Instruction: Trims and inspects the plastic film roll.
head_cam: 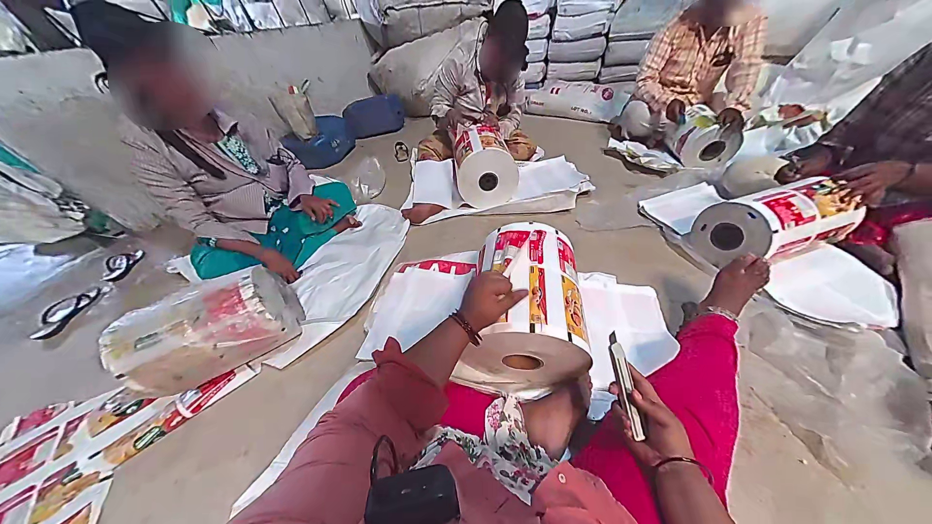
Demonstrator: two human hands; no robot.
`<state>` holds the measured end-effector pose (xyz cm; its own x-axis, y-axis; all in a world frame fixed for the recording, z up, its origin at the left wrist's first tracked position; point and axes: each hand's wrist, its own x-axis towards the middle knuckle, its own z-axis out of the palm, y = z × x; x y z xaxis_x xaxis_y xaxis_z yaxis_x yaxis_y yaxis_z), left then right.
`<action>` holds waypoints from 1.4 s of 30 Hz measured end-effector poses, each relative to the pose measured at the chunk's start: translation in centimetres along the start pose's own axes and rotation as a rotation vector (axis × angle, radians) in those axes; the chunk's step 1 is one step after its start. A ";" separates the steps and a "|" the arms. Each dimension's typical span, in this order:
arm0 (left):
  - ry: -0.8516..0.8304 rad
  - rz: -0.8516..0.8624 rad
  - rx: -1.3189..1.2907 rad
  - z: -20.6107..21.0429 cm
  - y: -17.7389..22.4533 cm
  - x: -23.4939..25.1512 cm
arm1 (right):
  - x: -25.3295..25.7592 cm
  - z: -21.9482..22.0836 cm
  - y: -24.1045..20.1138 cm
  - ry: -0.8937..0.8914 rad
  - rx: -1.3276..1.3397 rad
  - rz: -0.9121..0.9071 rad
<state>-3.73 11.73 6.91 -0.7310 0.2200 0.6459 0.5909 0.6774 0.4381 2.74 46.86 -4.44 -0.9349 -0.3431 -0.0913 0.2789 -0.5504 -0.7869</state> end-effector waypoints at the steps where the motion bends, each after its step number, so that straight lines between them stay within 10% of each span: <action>1: 0.092 -0.044 -0.066 -0.7 -0.3 -0.2 | 0.1 0.1 0.0 0.001 0.004 0.003; 6: 0.319 -0.306 -0.229 -3.6 -0.8 -1.9 | 0.3 -0.1 0.3 -0.031 0.005 0.012; 15: 0.540 -0.238 -0.089 -6.9 -2.3 -3.9 | 0.4 0.0 0.5 -0.005 0.005 0.031; 19: 0.579 -0.592 0.134 -11.0 -5.4 -7.8 | 0.2 0.2 0.3 -0.005 -0.003 0.004; 29: -0.485 -1.610 0.390 -12.7 -12.9 -19.9 | 0.1 0.4 0.2 0.101 0.031 -0.051; 32: -0.425 -1.494 0.507 -11.9 -13.3 -17.3 | 0.4 0.6 0.3 0.087 0.035 -0.048; 36: -0.109 -0.906 0.419 -9.6 -9.3 -10.1 | 0.6 0.2 0.5 0.097 0.064 -0.057; 42: -0.328 -0.287 0.049 -1.4 0.3 -2.9 | 0.8 0.7 0.7 0.128 0.036 -0.058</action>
<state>-0.97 10.29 6.00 -0.9376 0.2237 0.2662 0.3368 0.7744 0.5355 2.35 45.70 -4.67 -0.9694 -0.2112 -0.1254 0.2293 -0.5943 -0.7709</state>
